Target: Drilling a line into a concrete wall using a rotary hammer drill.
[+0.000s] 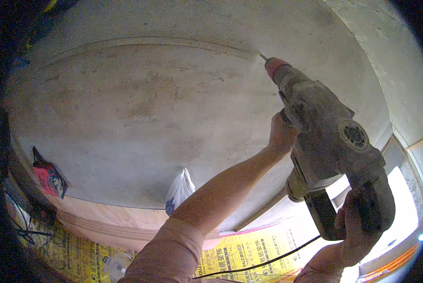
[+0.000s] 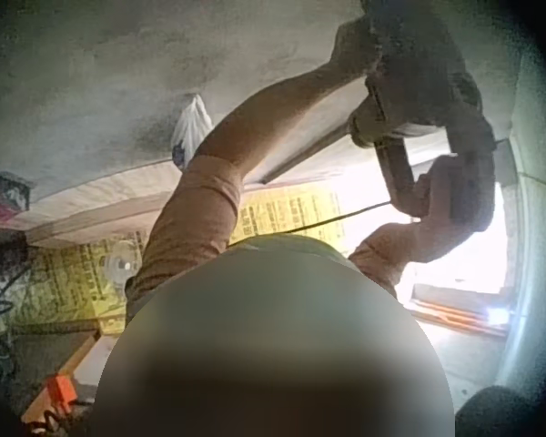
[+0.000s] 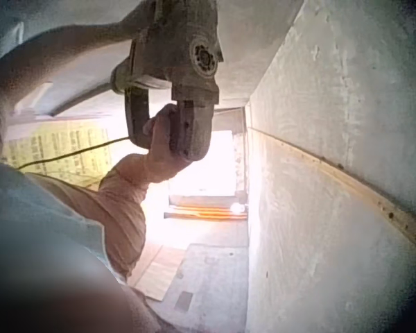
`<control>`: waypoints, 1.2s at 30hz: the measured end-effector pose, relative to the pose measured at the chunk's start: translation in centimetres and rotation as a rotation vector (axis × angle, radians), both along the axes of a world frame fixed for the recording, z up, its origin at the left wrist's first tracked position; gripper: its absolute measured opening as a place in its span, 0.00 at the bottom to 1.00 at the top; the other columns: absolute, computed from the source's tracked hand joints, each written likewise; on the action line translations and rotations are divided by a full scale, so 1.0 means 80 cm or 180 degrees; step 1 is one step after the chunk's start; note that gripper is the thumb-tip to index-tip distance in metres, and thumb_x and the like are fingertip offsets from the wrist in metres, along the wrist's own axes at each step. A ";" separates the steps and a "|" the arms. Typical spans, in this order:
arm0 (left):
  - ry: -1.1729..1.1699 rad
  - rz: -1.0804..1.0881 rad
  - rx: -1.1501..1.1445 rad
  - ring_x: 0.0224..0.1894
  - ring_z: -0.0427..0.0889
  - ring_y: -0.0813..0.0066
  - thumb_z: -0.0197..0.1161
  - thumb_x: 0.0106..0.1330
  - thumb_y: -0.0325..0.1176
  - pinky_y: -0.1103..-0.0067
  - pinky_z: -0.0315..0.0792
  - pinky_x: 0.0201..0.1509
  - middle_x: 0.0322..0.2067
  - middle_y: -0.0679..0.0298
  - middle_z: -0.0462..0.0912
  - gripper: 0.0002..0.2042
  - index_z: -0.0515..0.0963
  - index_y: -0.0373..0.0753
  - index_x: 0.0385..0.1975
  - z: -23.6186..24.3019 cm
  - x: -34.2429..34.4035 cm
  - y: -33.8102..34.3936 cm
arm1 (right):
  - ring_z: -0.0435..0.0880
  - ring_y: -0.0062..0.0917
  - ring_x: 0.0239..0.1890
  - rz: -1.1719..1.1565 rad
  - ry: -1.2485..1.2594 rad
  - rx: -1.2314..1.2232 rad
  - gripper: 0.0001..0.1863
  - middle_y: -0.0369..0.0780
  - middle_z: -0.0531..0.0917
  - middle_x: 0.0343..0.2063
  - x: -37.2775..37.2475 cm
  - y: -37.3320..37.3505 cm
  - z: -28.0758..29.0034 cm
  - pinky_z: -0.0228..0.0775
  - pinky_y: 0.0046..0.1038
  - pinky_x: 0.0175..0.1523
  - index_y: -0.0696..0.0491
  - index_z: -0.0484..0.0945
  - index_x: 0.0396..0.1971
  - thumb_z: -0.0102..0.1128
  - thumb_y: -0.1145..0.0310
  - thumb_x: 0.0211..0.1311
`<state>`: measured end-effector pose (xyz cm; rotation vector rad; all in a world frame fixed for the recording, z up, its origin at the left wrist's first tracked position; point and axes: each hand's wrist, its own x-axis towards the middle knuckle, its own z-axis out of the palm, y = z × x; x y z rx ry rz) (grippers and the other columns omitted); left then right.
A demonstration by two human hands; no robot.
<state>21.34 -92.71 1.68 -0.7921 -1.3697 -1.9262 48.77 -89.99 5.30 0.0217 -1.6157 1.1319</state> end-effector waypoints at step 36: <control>-0.0198 -0.0371 0.0194 0.38 0.83 0.47 0.62 0.58 0.35 0.61 0.76 0.38 0.28 0.45 0.83 0.10 0.80 0.33 0.29 0.009 -0.006 -0.002 | 0.72 0.14 0.15 -0.0325 0.0104 0.0359 0.24 0.39 0.82 0.25 -0.002 0.009 0.001 0.56 0.12 0.16 0.62 0.80 0.42 0.70 0.74 0.38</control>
